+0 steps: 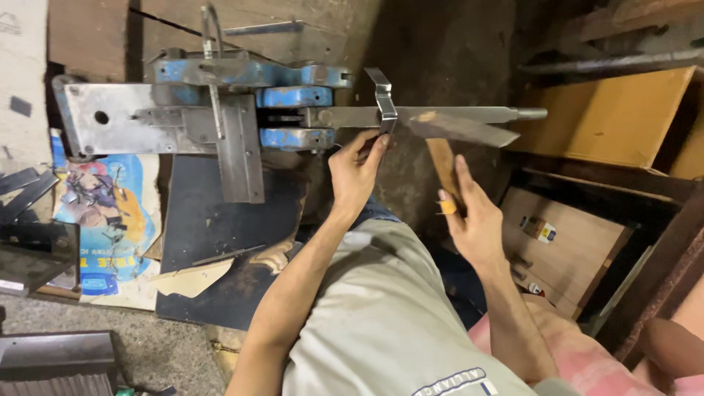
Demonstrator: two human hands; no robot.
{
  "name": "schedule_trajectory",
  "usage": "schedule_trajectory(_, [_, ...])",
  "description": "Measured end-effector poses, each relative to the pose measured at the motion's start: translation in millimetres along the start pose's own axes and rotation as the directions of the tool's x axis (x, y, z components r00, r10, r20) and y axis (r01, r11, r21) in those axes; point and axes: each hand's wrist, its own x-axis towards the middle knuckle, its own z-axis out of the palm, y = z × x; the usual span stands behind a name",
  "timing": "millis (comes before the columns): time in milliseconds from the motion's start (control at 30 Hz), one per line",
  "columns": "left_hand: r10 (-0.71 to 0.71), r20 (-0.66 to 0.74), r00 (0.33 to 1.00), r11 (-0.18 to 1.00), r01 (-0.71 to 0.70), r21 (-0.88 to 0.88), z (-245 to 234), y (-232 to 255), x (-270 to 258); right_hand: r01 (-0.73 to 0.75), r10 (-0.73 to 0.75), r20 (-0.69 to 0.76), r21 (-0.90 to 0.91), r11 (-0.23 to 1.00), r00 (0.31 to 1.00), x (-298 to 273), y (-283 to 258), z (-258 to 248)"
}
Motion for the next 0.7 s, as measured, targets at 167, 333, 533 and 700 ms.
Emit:
schedule_trajectory(167, [-0.041, 0.012, 0.999, 0.995, 0.039, 0.096, -2, 12, 0, -0.003, 0.003, -0.003, -0.107, 0.994, 1.0, 6, -9, -14])
schedule_trajectory(333, [-0.025, 0.005, 1.0, 0.992, 0.024, 0.121, -3, 12, 0, 0.087, -0.089, -0.027, -0.074, 0.993, 0.996, 14, -15, 1])
schedule_trajectory(533, [0.001, -0.006, 1.0, 0.994, 0.0, 0.107, -5, 11, -4, -0.018, 0.018, 0.004, -0.028, 0.999, 1.0, 19, -18, -9])
schedule_trajectory(700, [0.028, 0.008, 1.0, 0.992, -0.029, 0.121, -3, 9, -2, 0.094, -0.096, -0.026, -0.062, 0.994, 0.995, 22, -14, 0])
